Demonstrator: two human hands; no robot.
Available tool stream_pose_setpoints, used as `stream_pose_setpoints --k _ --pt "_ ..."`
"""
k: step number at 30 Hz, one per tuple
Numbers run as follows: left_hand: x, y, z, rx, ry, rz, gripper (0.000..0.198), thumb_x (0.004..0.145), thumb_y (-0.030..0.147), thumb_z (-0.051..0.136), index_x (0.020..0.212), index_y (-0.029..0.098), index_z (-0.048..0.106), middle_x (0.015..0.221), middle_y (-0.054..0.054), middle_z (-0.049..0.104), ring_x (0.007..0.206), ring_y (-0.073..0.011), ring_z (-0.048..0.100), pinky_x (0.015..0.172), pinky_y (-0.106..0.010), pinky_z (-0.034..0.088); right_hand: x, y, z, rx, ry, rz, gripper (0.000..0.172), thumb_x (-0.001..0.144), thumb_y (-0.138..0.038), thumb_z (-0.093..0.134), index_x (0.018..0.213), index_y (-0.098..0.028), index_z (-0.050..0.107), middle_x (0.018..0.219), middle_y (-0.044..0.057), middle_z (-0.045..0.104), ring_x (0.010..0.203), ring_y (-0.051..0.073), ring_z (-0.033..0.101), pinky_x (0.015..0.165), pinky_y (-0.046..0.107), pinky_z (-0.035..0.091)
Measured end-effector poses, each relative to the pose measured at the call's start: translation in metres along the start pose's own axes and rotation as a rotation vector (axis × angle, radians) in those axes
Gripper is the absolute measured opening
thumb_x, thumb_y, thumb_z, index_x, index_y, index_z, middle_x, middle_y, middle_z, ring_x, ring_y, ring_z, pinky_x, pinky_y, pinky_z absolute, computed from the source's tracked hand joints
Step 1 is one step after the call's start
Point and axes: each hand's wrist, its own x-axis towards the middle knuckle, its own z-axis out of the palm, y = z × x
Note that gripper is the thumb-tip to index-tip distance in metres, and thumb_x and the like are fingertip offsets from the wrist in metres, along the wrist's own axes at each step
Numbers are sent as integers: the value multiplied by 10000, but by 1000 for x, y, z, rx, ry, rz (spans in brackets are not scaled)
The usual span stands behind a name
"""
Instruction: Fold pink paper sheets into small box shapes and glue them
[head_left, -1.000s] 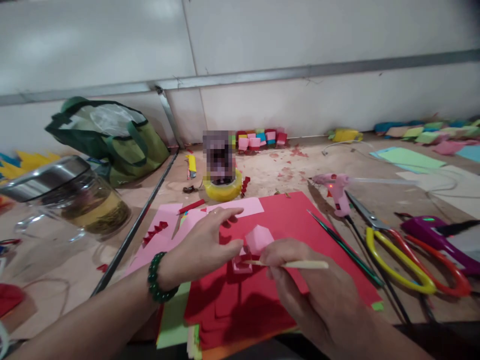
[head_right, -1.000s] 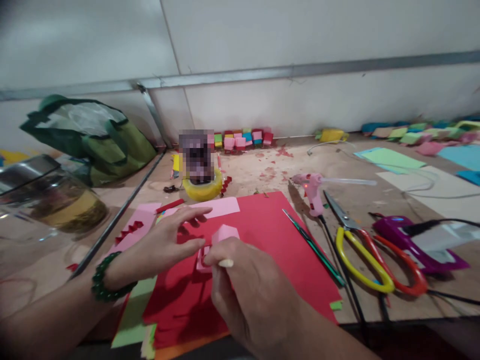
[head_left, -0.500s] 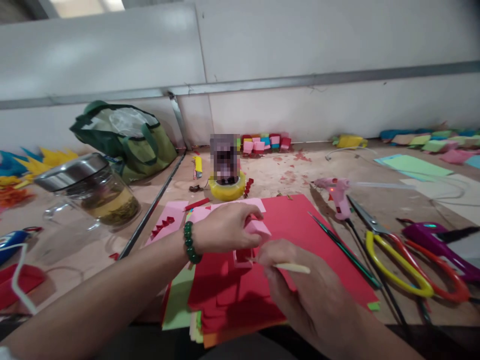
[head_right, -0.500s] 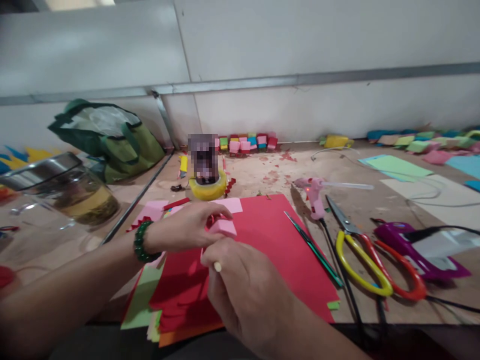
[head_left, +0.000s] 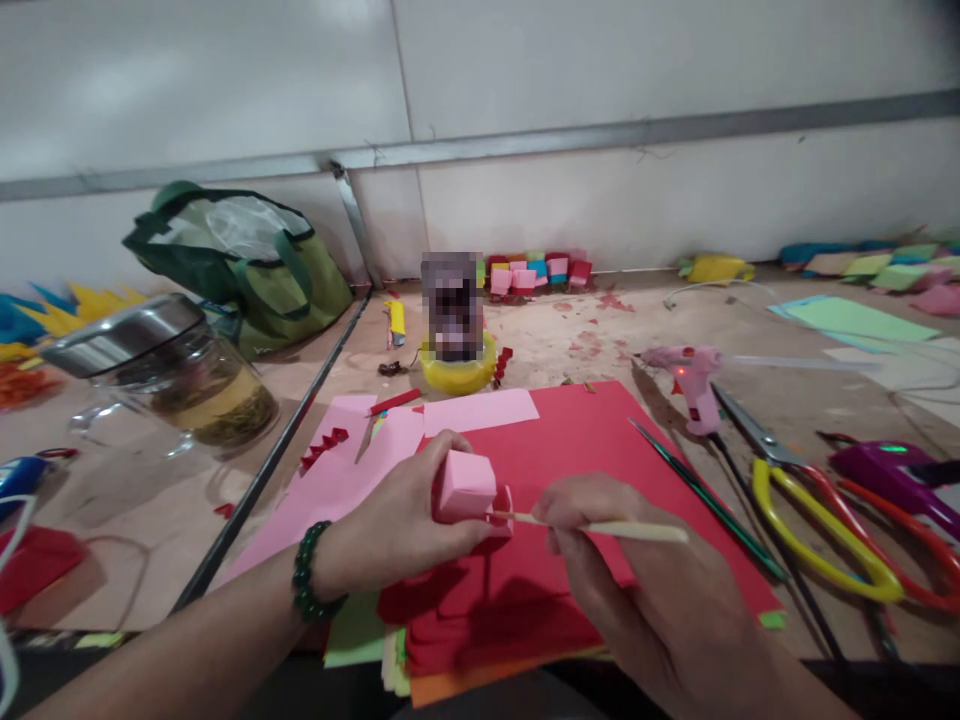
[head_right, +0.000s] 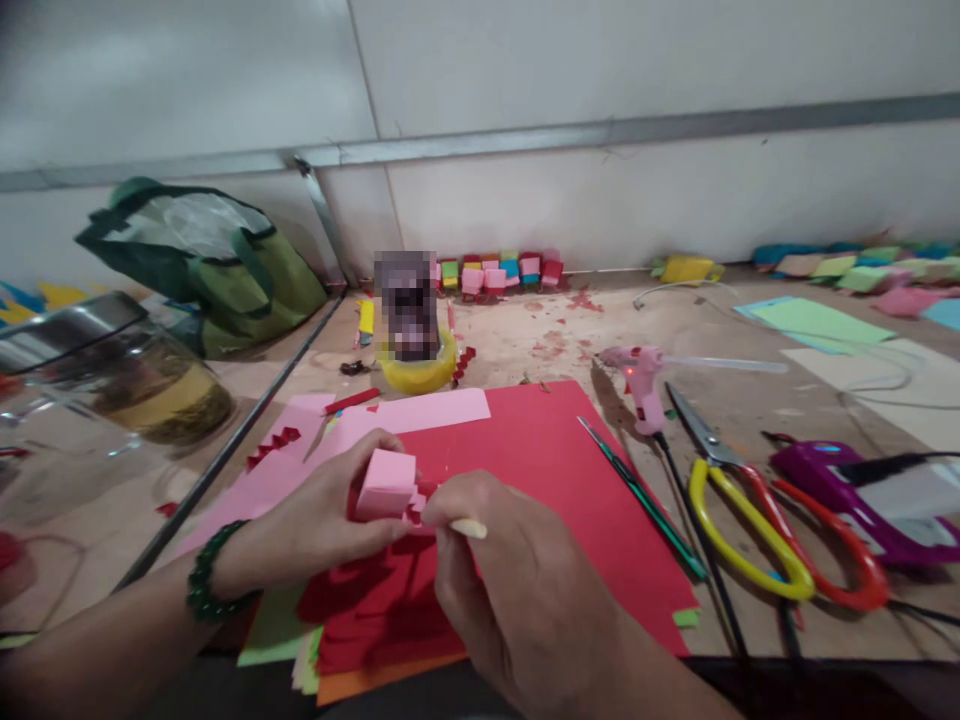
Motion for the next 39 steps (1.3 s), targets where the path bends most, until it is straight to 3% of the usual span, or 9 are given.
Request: stream_pose_setpoints --k 4,9,17,30,39 --pt "2 -5 8 -15 30 45 591 713 363 745 1200 242 432 988 -13 679 882 -194 625 767 -298 491 1 0 0 20 -32 16 274 847 -9 465 1073 -164 474 887 61 638 835 154 648 730 241 543" --pt "5 -9 12 -14 61 74 523 743 407 717 1165 232 463 1018 -28 669 881 -189 619 768 -303 490 -1 5 -3 57 -9 65 232 875 -38 460 1064 -170 490 897 52 622 833 141 628 731 230 525" --pt "3 -9 12 5 73 35 587 739 406 714 1223 233 431 1004 -41 674 859 -202 628 747 -318 495 -5 8 0 164 -45 299 144 918 -129 447 1027 -214 490 884 28 615 753 126 634 659 230 523" --pt "5 -7 13 30 86 20 543 728 377 727 1187 240 472 1046 -32 673 894 -200 627 753 -309 499 0 5 0 79 -28 244 179 897 -111 443 1031 -222 486 875 27 646 709 132 657 628 232 530" --pt "5 -6 14 14 82 20 474 731 345 721 1132 225 500 1037 -45 677 890 -205 630 747 -312 498 1 3 -3 21 64 236 154 884 -122 469 993 -229 486 850 36 661 675 140 654 582 236 528"
